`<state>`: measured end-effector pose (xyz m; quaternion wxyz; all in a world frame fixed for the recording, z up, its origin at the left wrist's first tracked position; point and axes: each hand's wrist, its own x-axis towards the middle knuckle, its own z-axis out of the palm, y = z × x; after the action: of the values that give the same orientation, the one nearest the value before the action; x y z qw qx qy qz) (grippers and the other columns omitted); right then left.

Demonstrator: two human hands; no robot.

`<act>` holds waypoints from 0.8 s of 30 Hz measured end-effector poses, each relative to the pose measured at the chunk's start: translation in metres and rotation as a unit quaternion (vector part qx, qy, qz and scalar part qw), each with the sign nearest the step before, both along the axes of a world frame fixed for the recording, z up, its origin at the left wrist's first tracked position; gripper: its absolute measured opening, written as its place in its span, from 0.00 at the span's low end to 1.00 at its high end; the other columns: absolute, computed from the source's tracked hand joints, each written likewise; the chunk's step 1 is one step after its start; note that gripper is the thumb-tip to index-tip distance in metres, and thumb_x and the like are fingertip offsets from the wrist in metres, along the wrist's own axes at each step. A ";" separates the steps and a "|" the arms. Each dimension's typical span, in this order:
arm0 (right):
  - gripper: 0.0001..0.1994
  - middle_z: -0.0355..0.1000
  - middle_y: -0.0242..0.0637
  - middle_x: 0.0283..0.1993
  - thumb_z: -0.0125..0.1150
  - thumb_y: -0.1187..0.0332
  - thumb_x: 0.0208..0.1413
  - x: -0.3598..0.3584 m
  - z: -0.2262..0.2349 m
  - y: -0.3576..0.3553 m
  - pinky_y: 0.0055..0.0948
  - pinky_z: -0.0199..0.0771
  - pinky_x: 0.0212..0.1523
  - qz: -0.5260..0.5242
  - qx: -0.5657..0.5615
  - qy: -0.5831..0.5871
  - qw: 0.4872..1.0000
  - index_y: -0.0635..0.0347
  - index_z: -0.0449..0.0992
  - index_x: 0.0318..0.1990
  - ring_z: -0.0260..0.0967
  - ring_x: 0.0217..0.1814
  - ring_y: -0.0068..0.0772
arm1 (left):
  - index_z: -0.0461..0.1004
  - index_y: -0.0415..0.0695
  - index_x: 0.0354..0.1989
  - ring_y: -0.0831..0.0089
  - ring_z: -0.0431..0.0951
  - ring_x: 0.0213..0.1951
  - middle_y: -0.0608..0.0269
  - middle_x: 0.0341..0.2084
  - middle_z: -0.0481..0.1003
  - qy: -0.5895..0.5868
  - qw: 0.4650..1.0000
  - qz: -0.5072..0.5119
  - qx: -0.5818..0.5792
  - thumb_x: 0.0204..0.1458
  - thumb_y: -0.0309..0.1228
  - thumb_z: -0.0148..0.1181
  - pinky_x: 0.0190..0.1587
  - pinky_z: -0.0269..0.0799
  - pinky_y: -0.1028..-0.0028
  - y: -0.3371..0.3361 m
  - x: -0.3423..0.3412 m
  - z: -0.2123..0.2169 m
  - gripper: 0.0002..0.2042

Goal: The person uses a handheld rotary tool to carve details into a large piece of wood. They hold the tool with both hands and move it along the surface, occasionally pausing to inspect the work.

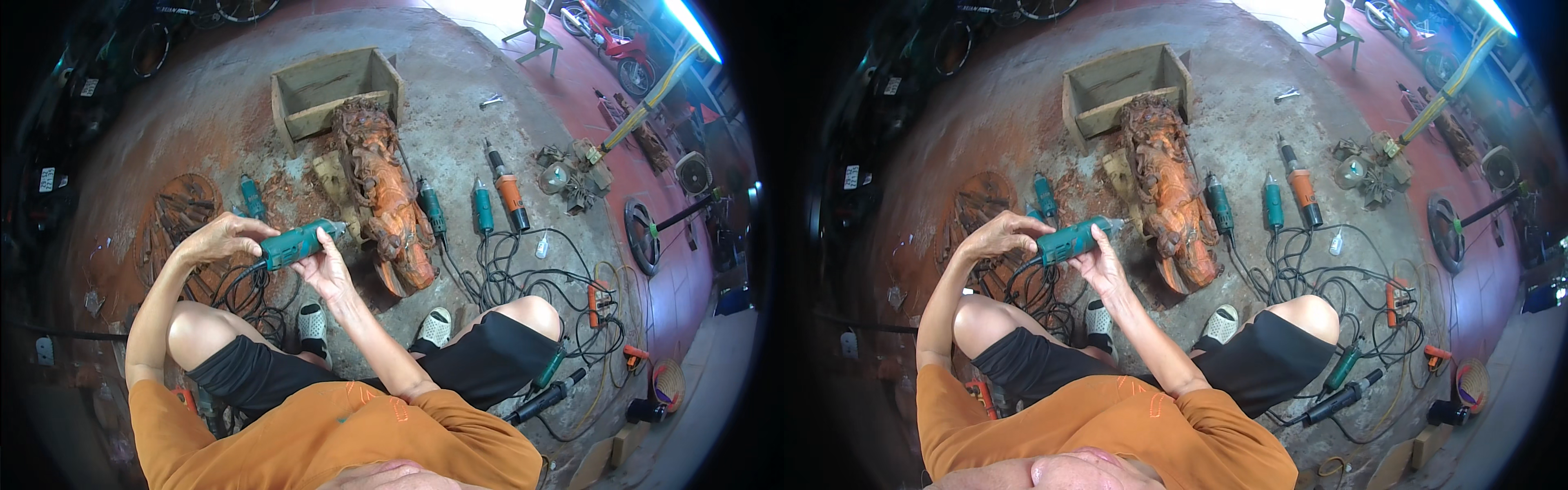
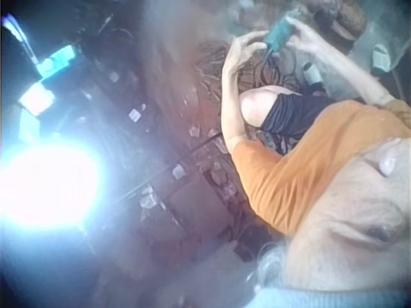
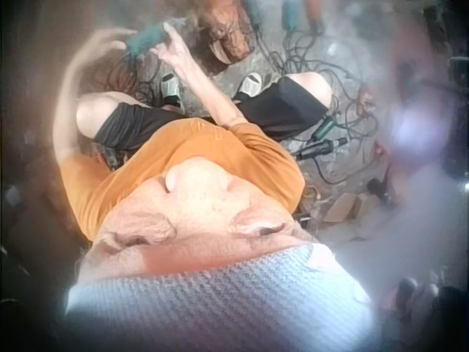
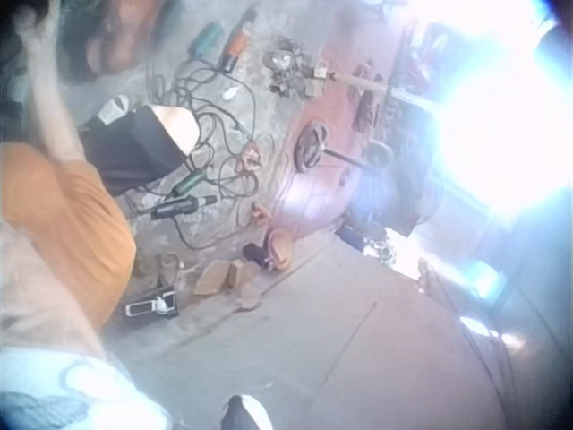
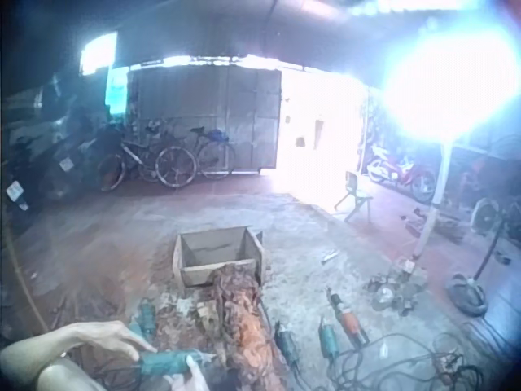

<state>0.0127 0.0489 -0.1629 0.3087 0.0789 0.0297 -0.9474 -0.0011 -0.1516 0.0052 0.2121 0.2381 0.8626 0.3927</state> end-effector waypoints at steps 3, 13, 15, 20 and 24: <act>0.25 0.73 0.45 0.53 0.64 0.54 0.56 -0.001 0.001 0.003 0.49 0.69 0.60 -0.004 0.010 -0.003 1.000 0.62 0.69 0.54 0.72 0.55 0.42 | 0.77 0.44 0.51 0.71 0.80 0.34 0.57 0.35 0.81 -0.002 1.000 0.003 0.003 0.44 0.47 0.66 0.39 0.78 0.69 0.003 0.000 0.003 0.27; 0.24 0.72 0.50 0.52 0.66 0.59 0.55 0.001 0.009 0.002 0.54 0.76 0.55 0.006 -0.019 -0.014 1.000 0.63 0.65 0.53 0.72 0.55 0.47 | 0.77 0.43 0.52 0.67 0.80 0.40 0.56 0.38 0.81 0.032 0.999 0.000 -0.018 0.46 0.44 0.65 0.45 0.75 0.66 -0.002 0.006 0.005 0.26; 0.25 0.71 0.50 0.54 0.66 0.59 0.55 0.000 0.005 0.004 0.55 0.74 0.56 0.008 0.001 -0.026 1.000 0.62 0.65 0.53 0.72 0.55 0.49 | 0.76 0.43 0.52 0.66 0.80 0.40 0.56 0.38 0.81 0.036 0.999 -0.009 -0.011 0.48 0.43 0.65 0.45 0.75 0.66 0.000 0.007 0.004 0.24; 0.25 0.70 0.47 0.56 0.67 0.59 0.54 0.003 0.012 -0.002 0.57 0.67 0.61 0.008 0.012 -0.023 1.000 0.61 0.66 0.54 0.69 0.59 0.48 | 0.75 0.46 0.54 0.64 0.80 0.44 0.56 0.41 0.80 0.012 0.999 0.004 -0.036 0.51 0.36 0.63 0.50 0.76 0.64 -0.009 0.016 0.005 0.20; 0.24 0.70 0.46 0.56 0.68 0.59 0.53 0.001 0.015 -0.003 0.55 0.68 0.61 0.002 0.032 -0.008 0.999 0.59 0.68 0.52 0.69 0.59 0.45 | 0.70 0.47 0.59 0.63 0.79 0.48 0.54 0.45 0.78 -0.046 0.995 0.009 -0.086 0.52 0.36 0.63 0.55 0.73 0.63 -0.010 0.016 0.013 0.24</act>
<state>0.0141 0.0462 -0.1476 0.3078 0.0958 0.0579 -0.9448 0.0153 -0.1616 0.0179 0.2678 0.1930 0.8844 0.3298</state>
